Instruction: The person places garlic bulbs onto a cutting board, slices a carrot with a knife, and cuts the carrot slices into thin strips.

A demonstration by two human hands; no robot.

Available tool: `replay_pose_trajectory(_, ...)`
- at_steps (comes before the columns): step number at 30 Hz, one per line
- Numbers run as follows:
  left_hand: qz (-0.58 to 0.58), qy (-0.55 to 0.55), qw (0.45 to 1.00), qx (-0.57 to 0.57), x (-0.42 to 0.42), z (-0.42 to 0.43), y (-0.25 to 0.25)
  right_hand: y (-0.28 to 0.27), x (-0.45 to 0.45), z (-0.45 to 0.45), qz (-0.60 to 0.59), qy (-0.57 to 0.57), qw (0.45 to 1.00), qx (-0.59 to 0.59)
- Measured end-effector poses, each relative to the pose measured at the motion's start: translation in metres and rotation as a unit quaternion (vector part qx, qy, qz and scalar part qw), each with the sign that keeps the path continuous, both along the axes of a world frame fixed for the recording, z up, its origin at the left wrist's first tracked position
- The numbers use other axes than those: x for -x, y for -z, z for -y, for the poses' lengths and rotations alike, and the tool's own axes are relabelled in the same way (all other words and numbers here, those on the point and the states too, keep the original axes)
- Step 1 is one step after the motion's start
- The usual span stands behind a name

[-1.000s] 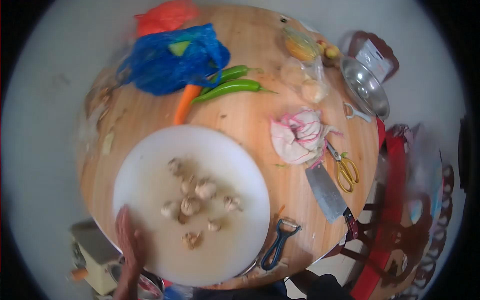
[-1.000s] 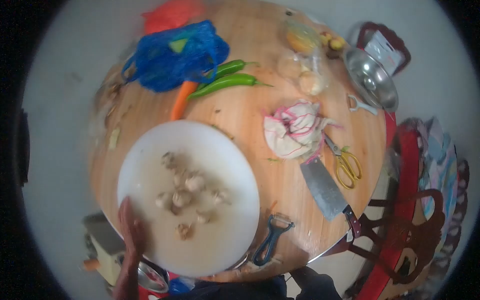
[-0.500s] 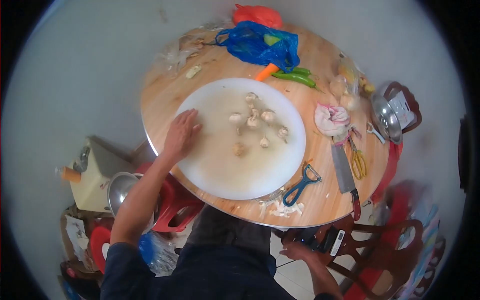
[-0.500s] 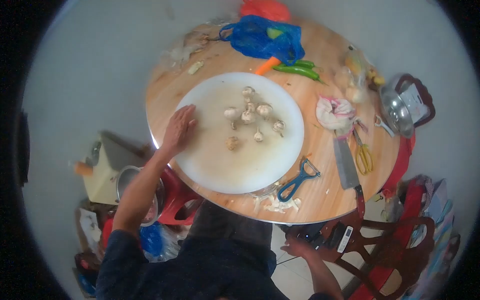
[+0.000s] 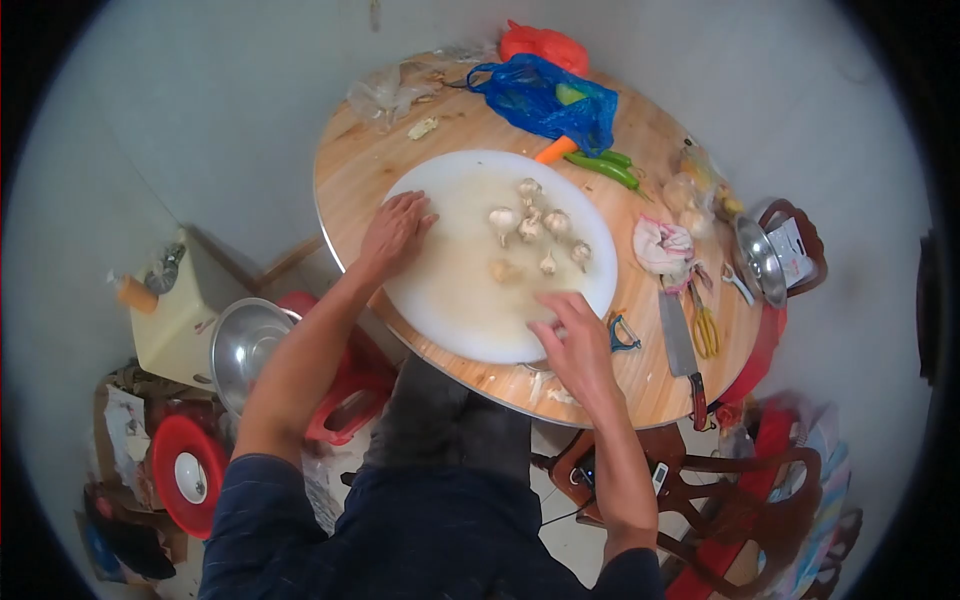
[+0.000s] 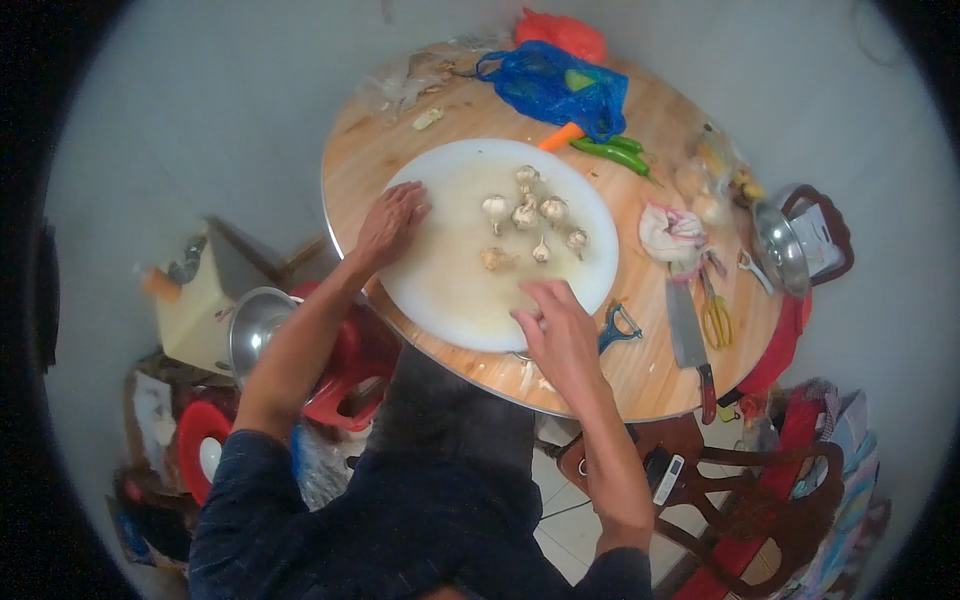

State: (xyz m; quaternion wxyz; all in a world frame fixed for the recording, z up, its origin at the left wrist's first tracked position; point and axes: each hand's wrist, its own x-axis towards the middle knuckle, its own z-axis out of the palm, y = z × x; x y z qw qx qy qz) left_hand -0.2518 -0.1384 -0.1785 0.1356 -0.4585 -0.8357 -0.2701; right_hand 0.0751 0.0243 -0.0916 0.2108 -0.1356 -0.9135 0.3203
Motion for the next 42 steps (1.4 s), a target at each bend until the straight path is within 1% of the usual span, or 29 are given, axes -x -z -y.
replay_pose_trajectory(3, 0.010, -0.004, 1.000, -0.006, 0.003, -0.003, 0.003, 0.010, 0.046, -0.003, 0.013, 0.001, 1.000, -0.014)
replay_pose_trajectory(5, 0.017, -0.010, 1.000, -0.009, 0.002, -0.002, 0.001, 0.018, 0.065, -0.003, 0.034, 0.017, 0.995, -0.089)
replay_pose_trajectory(6, 0.020, -0.008, 1.000, -0.017, 0.000, -0.002, -0.001, 0.020, 0.073, -0.004, 0.032, 0.017, 0.995, -0.091)
replay_pose_trajectory(8, 0.023, -0.004, 0.999, -0.026, -0.001, -0.001, 0.001, 0.024, 0.084, -0.006, 0.087, 0.048, 0.983, -0.156)
replay_pose_trajectory(9, 0.019, -0.007, 0.999, -0.025, 0.000, -0.002, 0.004, 0.030, 0.086, -0.007, 0.085, 0.050, 0.983, -0.157)
replay_pose_trajectory(11, 0.012, -0.005, 1.000, -0.028, 0.000, -0.004, 0.000, 0.039, 0.088, -0.014, 0.003, 0.046, 0.990, -0.135)
replay_pose_trajectory(12, 0.011, -0.014, 0.999, -0.027, -0.003, -0.004, -0.002, 0.046, 0.088, -0.024, 0.003, 0.051, 0.989, -0.139)
replay_pose_trajectory(14, 0.011, -0.020, 0.999, -0.029, -0.006, -0.005, -0.004, 0.058, 0.086, -0.047, -0.019, 0.062, 0.995, 0.075)
replay_pose_trajectory(15, 0.014, -0.021, 0.999, -0.025, -0.005, -0.005, -0.003, 0.050, 0.082, -0.050, -0.019, 0.067, 0.995, 0.073)
replay_pose_trajectory(16, 0.019, -0.023, 0.999, -0.017, -0.004, -0.004, -0.002, 0.039, 0.075, -0.051, -0.008, 0.077, 0.967, 0.244)
replay_pose_trajectory(17, 0.023, -0.019, 0.999, -0.015, -0.002, -0.004, 0.000, 0.031, 0.071, -0.050, 0.003, 0.086, 0.908, 0.410)
replay_pose_trajectory(19, -0.023, -0.011, 1.000, -0.016, 0.000, -0.003, 0.005, 0.038, 0.066, -0.056, 0.002, 0.077, 0.898, 0.433)
replay_pose_trajectory(20, -0.020, -0.006, 1.000, -0.009, -0.001, -0.005, 0.008, 0.042, 0.064, -0.059, -0.005, 0.063, 0.890, 0.452)
replay_pose_trajectory(22, -0.020, -0.023, 0.993, -0.110, -0.006, -0.002, 0.000, 0.031, 0.060, -0.055, 0.005, 0.072, 0.876, 0.477)
replay_pose_trajectory(23, -0.004, -0.011, 0.992, -0.129, -0.013, -0.002, -0.007, 0.022, 0.061, -0.053, 0.013, 0.078, 0.864, 0.497)
replay_pose_trajectory(25, 0.038, 0.016, 0.985, -0.169, -0.053, -0.007, -0.033, 0.015, 0.060, -0.050, 0.011, 0.063, 0.868, 0.492)
replay_pose_trajectory(26, 0.170, 0.086, 0.957, -0.216, -0.069, -0.010, -0.039, 0.014, 0.064, -0.046, 0.011, 0.049, 0.874, 0.483)
replay_pose_trajectory(27, 0.253, 0.132, 0.933, -0.221, -0.087, -0.016, -0.047, 0.013, 0.068, -0.042, 0.014, 0.033, 0.872, 0.488)
replay_pose_trajectory(28, 0.324, 0.155, 0.919, -0.160, -0.104, -0.017, -0.067, 0.012, 0.070, -0.039, 0.034, 0.006, 0.883, 0.468)
replay_pose_trajectory(29, 0.426, 0.186, 0.871, -0.161, -0.115, -0.021, -0.076, 0.013, 0.071, -0.038, 0.053, -0.018, 0.894, 0.445)
replay_pose_trajectory(31, 0.402, 0.170, 0.892, -0.117, -0.122, -0.032, -0.085, 0.014, 0.073, -0.032, 0.050, -0.034, 0.903, 0.425)
replay_pose_trajectory(32, 0.402, 0.170, 0.892, -0.116, -0.121, -0.035, -0.080, 0.009, 0.072, -0.028, 0.028, -0.015, 0.908, 0.418)
replay_pose_trajectory(33, 0.476, 0.165, 0.849, -0.159, -0.120, -0.037, -0.075, 0.005, 0.070, -0.024, 0.007, 0.006, 0.911, 0.412)
replay_pose_trajectory(34, 0.547, 0.158, 0.798, -0.199, -0.119, -0.039, -0.070, 0.006, 0.068, -0.023, 0.002, 0.011, 0.891, 0.453)
replay_pose_trajectory(37, 0.532, 0.146, 0.812, -0.187, -0.124, -0.040, -0.060, 0.011, 0.056, -0.025, 0.045, 0.009, 0.902, 0.430)
replay_pose_trajectory(38, 0.539, 0.155, 0.808, -0.178, -0.127, -0.040, -0.058, 0.015, 0.053, -0.026, 0.043, 0.023, 0.900, 0.434)
replay_pose_trajectory(40, 0.532, 0.173, 0.809, -0.181, -0.134, -0.042, -0.053, 0.023, 0.048, -0.032, -0.001, 0.005, 0.914, 0.406)
replay_pose_trajectory(41, 0.537, 0.187, 0.804, -0.173, -0.137, -0.044, -0.050, 0.021, 0.044, -0.034, -0.005, 0.023, 0.914, 0.405)
replay_pose_trajectory(42, 0.562, 0.188, 0.787, -0.171, -0.136, -0.043, -0.048, 0.016, 0.043, -0.035, 0.015, 0.017, 0.927, 0.374)
